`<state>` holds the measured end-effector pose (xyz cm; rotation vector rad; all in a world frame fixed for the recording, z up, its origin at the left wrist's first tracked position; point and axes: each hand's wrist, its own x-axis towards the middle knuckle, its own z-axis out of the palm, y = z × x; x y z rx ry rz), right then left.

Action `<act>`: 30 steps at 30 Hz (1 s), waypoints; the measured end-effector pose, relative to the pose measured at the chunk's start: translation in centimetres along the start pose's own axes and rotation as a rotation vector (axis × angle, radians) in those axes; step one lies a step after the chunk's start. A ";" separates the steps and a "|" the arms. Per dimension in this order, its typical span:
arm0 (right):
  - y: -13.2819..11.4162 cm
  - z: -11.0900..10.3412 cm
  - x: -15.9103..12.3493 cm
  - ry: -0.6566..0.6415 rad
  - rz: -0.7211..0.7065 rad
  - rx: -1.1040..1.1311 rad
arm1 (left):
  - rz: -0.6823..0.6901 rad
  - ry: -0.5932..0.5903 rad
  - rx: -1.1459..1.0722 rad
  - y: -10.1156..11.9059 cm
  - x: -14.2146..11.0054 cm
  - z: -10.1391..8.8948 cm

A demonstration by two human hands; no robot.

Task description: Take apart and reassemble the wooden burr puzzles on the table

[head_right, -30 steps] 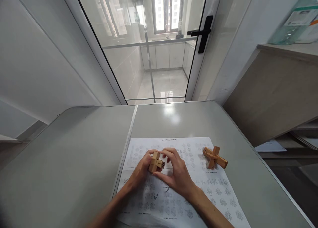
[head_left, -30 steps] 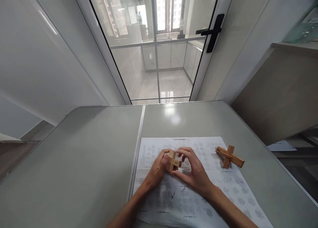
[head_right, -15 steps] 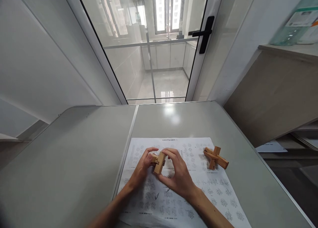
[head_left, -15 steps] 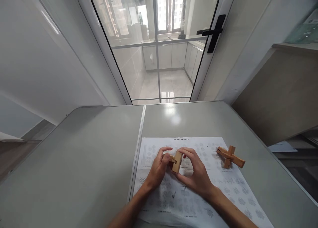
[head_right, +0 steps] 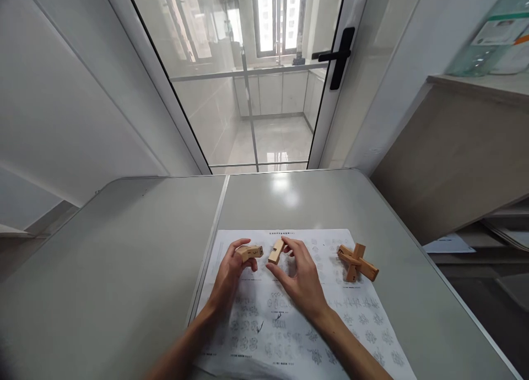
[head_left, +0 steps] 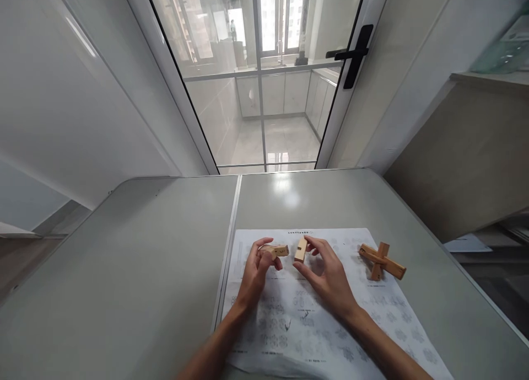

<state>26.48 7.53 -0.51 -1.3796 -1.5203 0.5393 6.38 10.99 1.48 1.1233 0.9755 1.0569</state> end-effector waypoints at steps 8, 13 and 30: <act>0.9 0.7 -0.4 -0.063 -0.037 -0.168 | 0.014 -0.119 0.063 0.5 -0.4 0.2; 1.2 0.9 -0.5 -0.057 -0.076 -0.226 | 0.030 -0.082 0.108 0.4 -0.4 0.3; 0.5 0.6 -0.4 -0.108 -0.055 -0.087 | 0.028 -0.058 0.213 0.0 -0.3 0.5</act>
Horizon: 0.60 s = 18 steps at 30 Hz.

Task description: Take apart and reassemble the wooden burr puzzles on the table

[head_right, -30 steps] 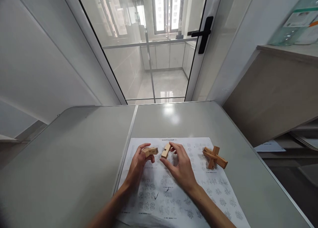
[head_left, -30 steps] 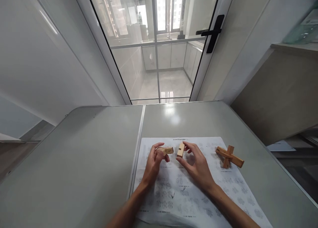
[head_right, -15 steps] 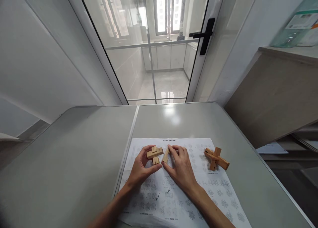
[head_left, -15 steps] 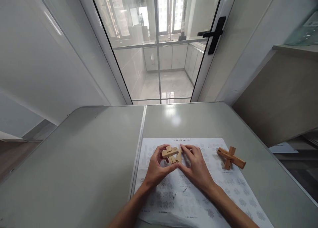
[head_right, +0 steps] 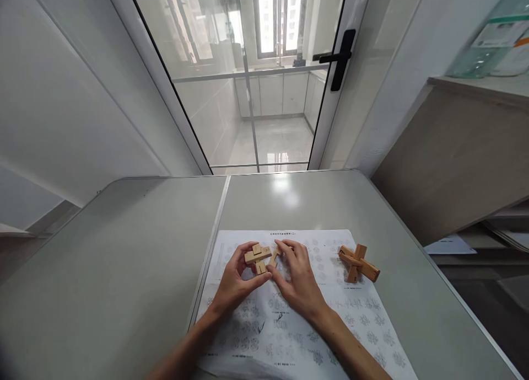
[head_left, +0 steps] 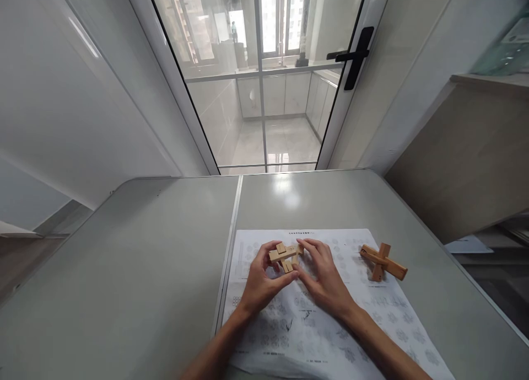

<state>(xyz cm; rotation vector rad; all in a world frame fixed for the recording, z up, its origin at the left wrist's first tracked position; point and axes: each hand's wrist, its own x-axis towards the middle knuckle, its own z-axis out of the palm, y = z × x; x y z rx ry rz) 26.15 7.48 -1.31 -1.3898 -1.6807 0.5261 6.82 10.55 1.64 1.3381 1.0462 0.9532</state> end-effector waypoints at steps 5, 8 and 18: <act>-0.7 -0.4 0.1 0.066 -0.011 0.058 | 0.002 -0.053 0.016 0.0 0.0 -0.2; -0.9 -0.7 0.2 0.045 -0.031 0.088 | 0.016 -0.116 0.033 0.1 -0.2 -0.1; -1.5 -0.9 0.3 -0.018 -0.069 0.168 | 0.048 -0.262 0.028 0.7 -0.2 -0.2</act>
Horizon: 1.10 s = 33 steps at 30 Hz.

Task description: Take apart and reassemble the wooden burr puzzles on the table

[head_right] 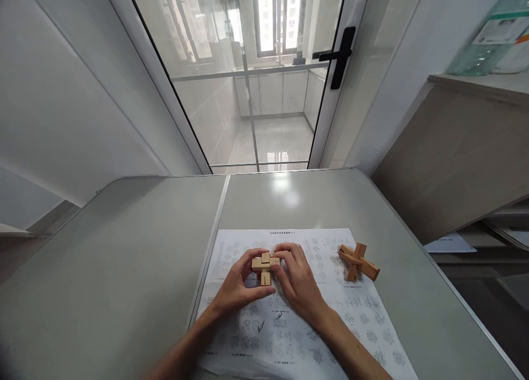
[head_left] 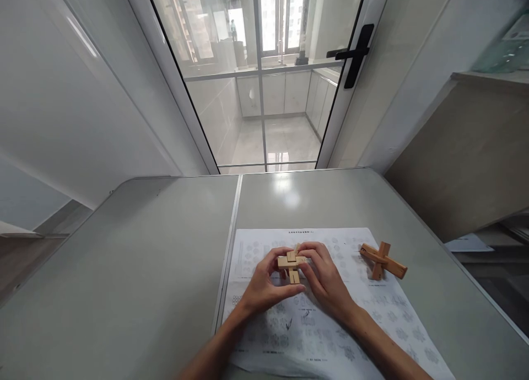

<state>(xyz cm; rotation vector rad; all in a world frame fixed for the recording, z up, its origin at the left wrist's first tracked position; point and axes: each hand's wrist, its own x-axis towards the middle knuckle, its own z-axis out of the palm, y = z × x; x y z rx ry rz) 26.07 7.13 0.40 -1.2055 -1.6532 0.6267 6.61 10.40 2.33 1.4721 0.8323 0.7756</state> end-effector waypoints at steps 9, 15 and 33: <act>0.3 0.1 0.1 0.035 -0.021 -0.023 | 0.022 0.002 0.053 -0.1 0.0 0.4; 0.4 0.2 0.0 0.039 -0.029 -0.026 | 0.054 0.040 0.111 -0.1 -0.2 0.5; 0.3 0.6 -0.4 0.026 0.020 -0.025 | 0.294 0.144 0.434 -0.6 -0.6 0.7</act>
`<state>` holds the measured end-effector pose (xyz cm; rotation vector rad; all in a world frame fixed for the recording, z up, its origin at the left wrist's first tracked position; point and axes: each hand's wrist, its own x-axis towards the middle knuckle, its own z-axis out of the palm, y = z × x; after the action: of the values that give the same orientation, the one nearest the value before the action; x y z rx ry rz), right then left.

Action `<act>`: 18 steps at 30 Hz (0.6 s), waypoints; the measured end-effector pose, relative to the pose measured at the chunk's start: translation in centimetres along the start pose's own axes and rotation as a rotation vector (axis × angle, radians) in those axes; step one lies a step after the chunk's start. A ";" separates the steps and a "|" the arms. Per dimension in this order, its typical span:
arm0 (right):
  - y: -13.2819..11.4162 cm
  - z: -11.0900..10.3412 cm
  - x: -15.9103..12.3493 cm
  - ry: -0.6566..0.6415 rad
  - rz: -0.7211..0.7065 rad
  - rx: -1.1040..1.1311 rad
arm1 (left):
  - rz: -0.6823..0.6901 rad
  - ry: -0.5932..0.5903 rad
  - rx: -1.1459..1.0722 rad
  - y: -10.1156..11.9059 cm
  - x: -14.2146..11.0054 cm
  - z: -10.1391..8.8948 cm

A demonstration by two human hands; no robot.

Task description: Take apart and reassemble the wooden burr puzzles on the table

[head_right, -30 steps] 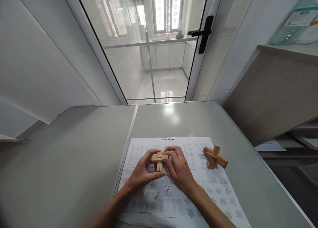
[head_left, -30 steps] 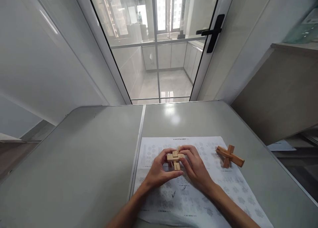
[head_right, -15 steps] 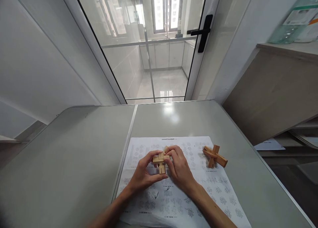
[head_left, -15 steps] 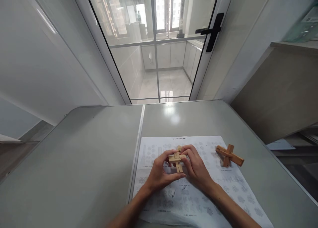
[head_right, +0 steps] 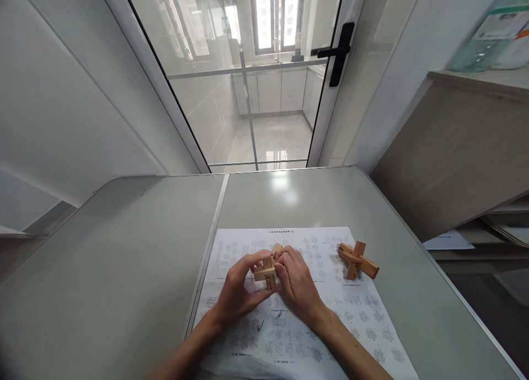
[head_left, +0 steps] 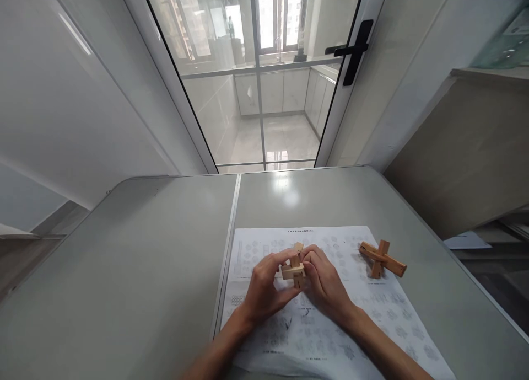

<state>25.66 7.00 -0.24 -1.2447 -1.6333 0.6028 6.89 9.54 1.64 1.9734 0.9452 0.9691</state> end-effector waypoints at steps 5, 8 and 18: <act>-0.6 -0.5 0.3 0.001 0.083 0.136 | 0.054 0.060 0.091 -0.5 0.1 0.0; -0.5 -1.0 0.6 0.062 0.205 0.207 | -0.011 0.130 0.114 -0.9 0.4 -0.1; 0.8 -1.4 1.0 0.144 0.349 0.042 | -0.092 0.108 0.186 -1.6 0.5 -0.1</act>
<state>27.23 8.02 0.10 -1.5194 -1.2877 0.7375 6.60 10.77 0.49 2.0257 1.2148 0.9728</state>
